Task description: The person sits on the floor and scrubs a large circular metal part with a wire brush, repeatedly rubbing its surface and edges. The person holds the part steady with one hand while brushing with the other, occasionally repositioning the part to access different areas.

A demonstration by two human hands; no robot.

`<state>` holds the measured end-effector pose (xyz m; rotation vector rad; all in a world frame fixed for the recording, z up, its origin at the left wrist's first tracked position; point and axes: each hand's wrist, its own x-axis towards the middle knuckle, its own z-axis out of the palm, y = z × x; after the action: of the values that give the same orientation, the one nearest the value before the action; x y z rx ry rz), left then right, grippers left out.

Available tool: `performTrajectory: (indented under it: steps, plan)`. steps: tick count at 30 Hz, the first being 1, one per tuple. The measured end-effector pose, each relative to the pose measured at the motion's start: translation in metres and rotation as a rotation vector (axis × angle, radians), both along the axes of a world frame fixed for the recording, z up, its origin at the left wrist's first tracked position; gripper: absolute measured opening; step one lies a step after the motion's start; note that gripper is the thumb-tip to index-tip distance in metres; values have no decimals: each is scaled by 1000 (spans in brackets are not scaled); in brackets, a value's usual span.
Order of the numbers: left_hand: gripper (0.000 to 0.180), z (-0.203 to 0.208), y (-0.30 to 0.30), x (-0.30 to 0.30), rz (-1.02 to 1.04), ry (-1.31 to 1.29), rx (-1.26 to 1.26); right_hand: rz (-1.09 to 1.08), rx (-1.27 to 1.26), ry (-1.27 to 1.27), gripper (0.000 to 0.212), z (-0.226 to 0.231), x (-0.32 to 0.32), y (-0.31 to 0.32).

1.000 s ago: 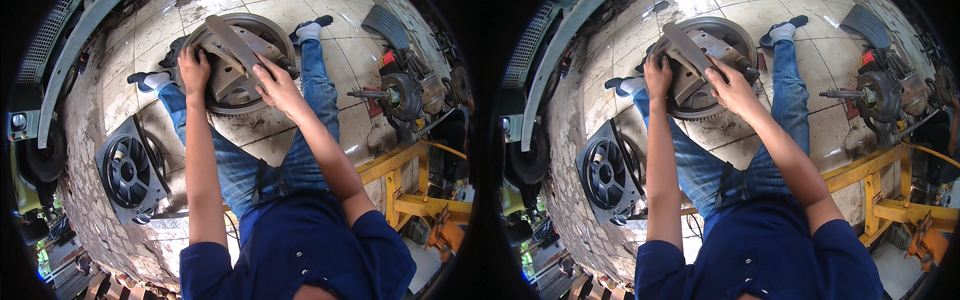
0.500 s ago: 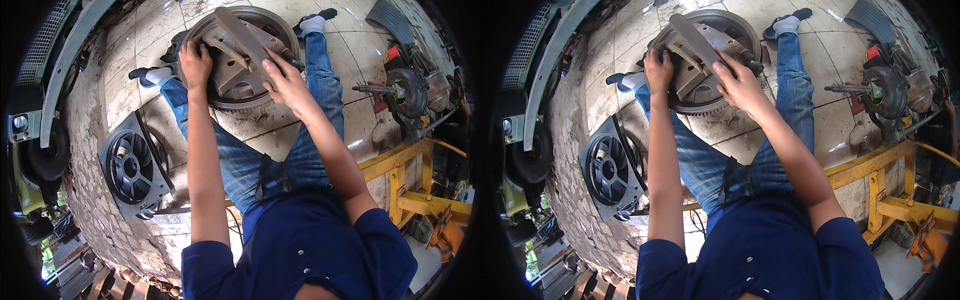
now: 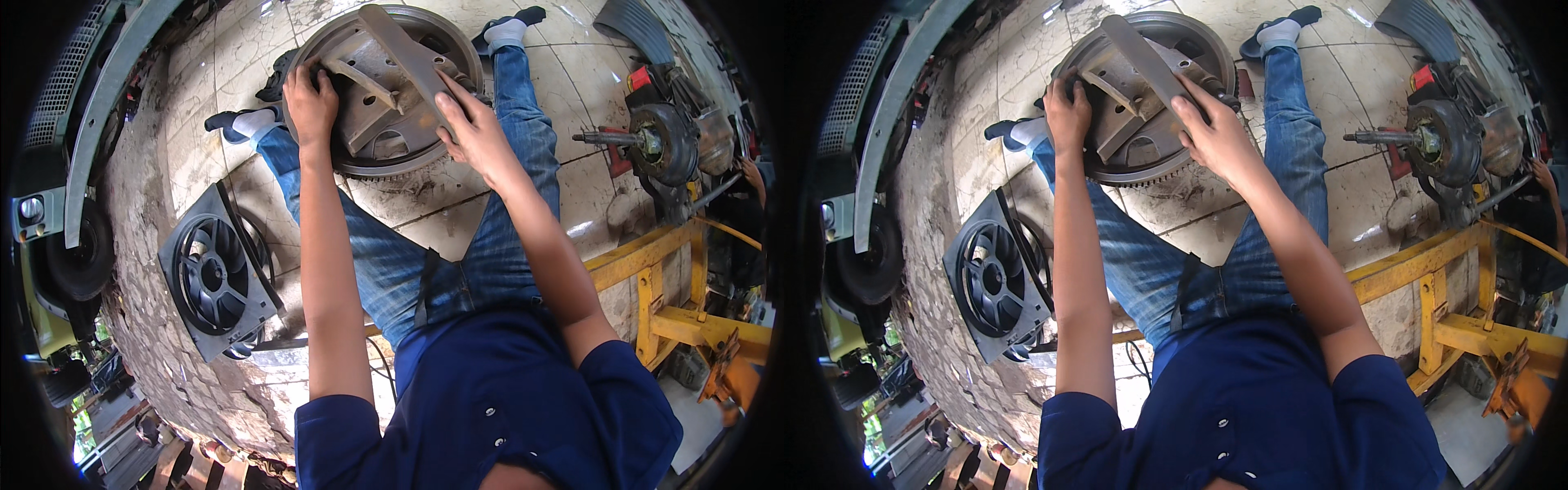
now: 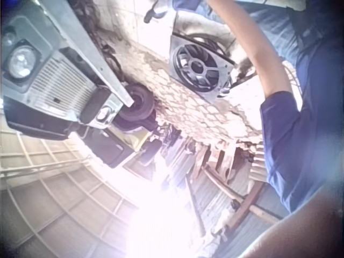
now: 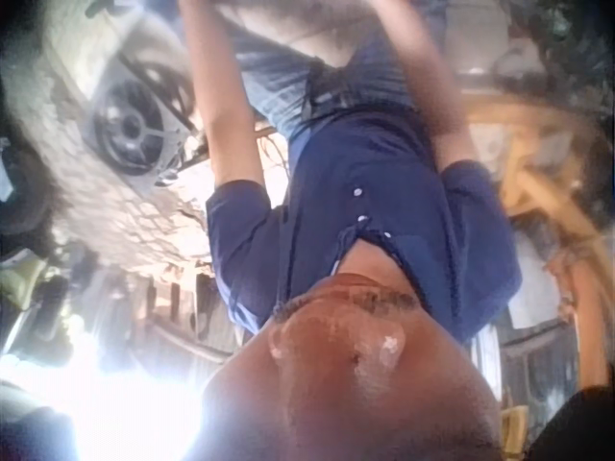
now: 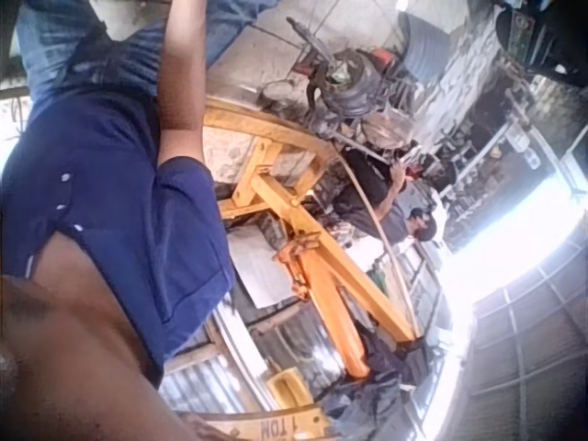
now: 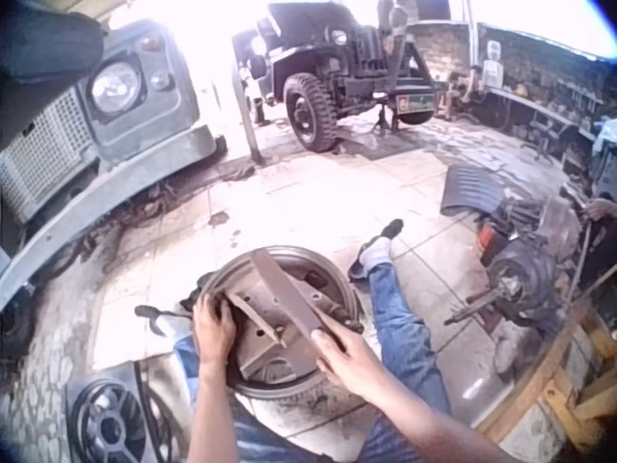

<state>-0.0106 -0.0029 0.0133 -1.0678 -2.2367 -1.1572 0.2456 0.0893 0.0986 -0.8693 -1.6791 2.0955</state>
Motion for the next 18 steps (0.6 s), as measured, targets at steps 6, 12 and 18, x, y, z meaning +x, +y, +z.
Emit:
performTrajectory:
  steps: [6, 12, 18]
  plan:
    - [27, -1, 1, -1, 1, 1, -1, 0, -19, 22, 53, -3, -8, -1]
    - [25, -3, 0, -4, -3, 25, 10, 44, -13, 39, 54, -2, -10, -7]
    - [25, 0, 2, -1, 11, 36, 9, 61, -8, 53, 55, -6, -9, -8]
